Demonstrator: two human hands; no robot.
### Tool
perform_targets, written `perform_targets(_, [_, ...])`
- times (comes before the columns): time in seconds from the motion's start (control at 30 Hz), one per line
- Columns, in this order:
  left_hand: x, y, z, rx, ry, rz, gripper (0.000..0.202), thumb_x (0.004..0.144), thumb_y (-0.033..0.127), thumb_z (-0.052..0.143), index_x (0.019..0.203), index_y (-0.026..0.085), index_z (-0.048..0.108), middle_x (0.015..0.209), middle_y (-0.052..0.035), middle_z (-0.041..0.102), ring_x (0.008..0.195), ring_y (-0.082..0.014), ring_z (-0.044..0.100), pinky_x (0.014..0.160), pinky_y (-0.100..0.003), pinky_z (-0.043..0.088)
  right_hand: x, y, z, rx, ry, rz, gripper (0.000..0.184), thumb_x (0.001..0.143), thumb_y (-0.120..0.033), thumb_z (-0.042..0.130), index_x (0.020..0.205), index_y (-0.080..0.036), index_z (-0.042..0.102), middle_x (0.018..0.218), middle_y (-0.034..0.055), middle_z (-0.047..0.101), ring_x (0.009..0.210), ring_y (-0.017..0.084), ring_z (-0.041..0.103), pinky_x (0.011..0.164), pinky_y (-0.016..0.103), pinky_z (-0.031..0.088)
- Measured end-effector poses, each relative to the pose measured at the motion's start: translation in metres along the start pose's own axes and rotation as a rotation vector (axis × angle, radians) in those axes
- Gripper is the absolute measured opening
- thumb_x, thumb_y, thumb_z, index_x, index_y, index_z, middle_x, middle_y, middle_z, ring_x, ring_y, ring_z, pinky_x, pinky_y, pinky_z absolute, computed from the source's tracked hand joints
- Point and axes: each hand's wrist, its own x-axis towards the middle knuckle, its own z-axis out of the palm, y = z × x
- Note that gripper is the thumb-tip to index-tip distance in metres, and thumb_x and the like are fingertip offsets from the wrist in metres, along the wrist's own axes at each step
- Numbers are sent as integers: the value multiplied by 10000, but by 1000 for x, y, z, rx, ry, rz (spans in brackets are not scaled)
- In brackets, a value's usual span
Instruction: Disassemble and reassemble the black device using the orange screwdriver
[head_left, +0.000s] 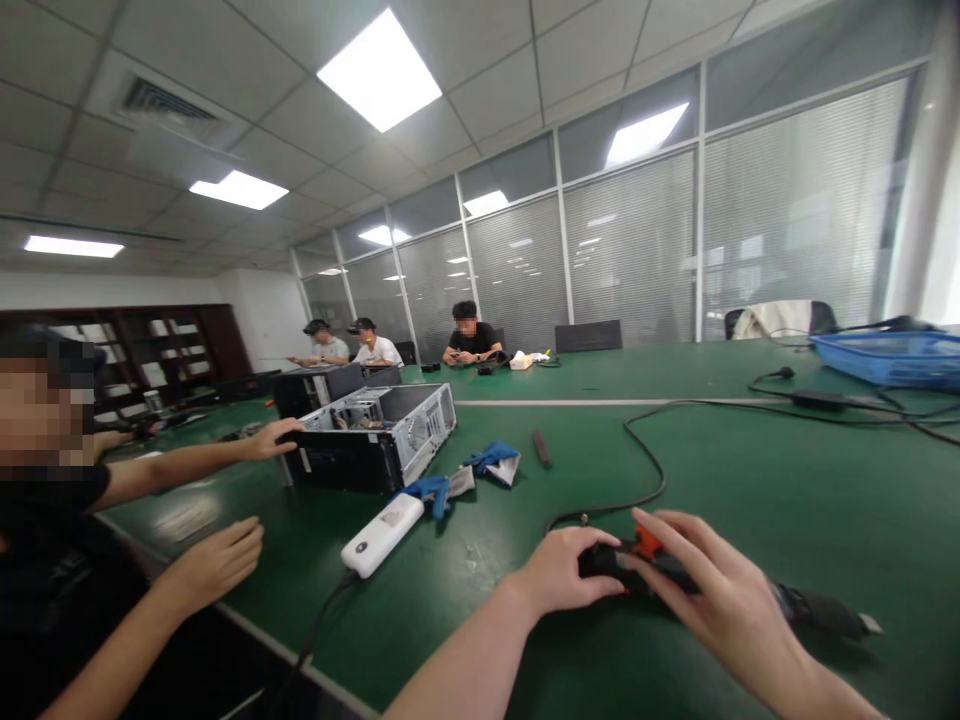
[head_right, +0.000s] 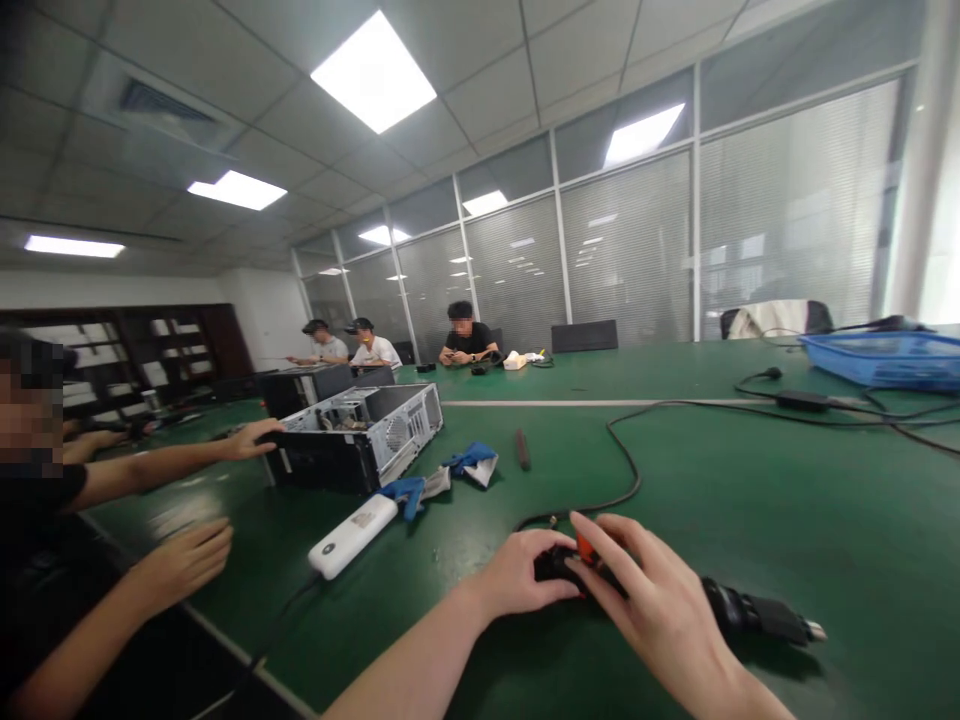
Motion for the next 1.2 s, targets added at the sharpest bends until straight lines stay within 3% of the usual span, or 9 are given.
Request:
perform_targets(0.1, [-1, -3, 2, 6, -6, 7, 546, 739, 409, 767, 1223, 225, 594, 1137, -53, 679, 1043, -243, 639, 957, -316, 456, -4, 6, 4, 0, 0, -2, 502, 970, -308, 451, 1455, -255, 334, 1084, 88, 609, 869, 177, 648, 695, 249, 551])
perform_targets(0.27, [-1, -5, 4, 21, -4, 7, 581, 725, 425, 775, 1236, 226, 585, 1140, -60, 675, 1044, -255, 636, 948, -323, 459, -3, 4, 8, 19, -18, 22, 535, 976, -313, 416, 1482, -210, 279, 1236, 104, 571, 1042, 200, 618, 830, 267, 538])
perform_targets(0.47, [1, -4, 3, 27, -2, 5, 539, 729, 360, 780, 1216, 226, 591, 1157, -57, 659, 1056, -254, 614, 954, -340, 447, 3, 0, 4, 71, -37, 119, 495, 966, -280, 443, 1447, -287, 327, 1066, 69, 621, 911, 199, 635, 747, 303, 543])
perform_targets(0.6, [3, -6, 3, 18, 37, 14, 532, 720, 317, 793, 1206, 219, 598, 1152, -57, 654, 1046, -243, 605, 957, -336, 439, 6, 1, 2, 126, -46, 203, 524, 959, -245, 438, 1458, -258, 282, 1155, 79, 611, 1008, 202, 622, 835, 315, 536])
perform_targets(0.77, [4, -9, 4, 8, 56, 0, 542, 713, 290, 806, 1207, 215, 596, 1163, -58, 649, 1057, -234, 599, 970, -328, 429, 6, 3, 3, 42, -41, 245, 487, 937, -281, 493, 1405, -286, 359, 1116, 69, 629, 961, 235, 624, 825, 392, 533])
perform_targets(0.87, [4, -9, 4, 19, 51, -14, 525, 722, 293, 800, 1203, 224, 599, 1146, -53, 655, 1043, -232, 606, 959, -332, 438, 8, 3, 2, 110, -51, 285, 530, 947, -229, 448, 1449, -272, 285, 1121, 64, 638, 978, 212, 631, 839, 363, 536])
perform_targets(0.93, [5, -7, 4, 26, 45, -20, 512, 729, 297, 795, 1198, 228, 602, 1144, -51, 657, 1042, -235, 606, 959, -340, 440, 9, 2, 1, 142, -64, 281, 563, 942, -219, 448, 1466, -254, 247, 1184, 77, 615, 1048, 210, 611, 890, 365, 523])
perform_targets(1.1, [6, -4, 2, 36, 40, -34, 501, 733, 290, 790, 1193, 235, 602, 1150, -47, 656, 1042, -232, 606, 959, -344, 444, 10, 2, -1, 64, -36, 234, 487, 928, -268, 495, 1400, -254, 376, 1147, 85, 615, 1014, 232, 610, 859, 389, 535])
perform_targets(1.2, [6, -3, 1, 45, 31, -44, 511, 735, 297, 788, 1206, 245, 596, 1154, -43, 652, 1046, -232, 604, 956, -343, 444, 10, 2, -2, 104, -49, 225, 513, 949, -223, 432, 1445, -240, 302, 1139, 86, 623, 1003, 210, 619, 864, 370, 539])
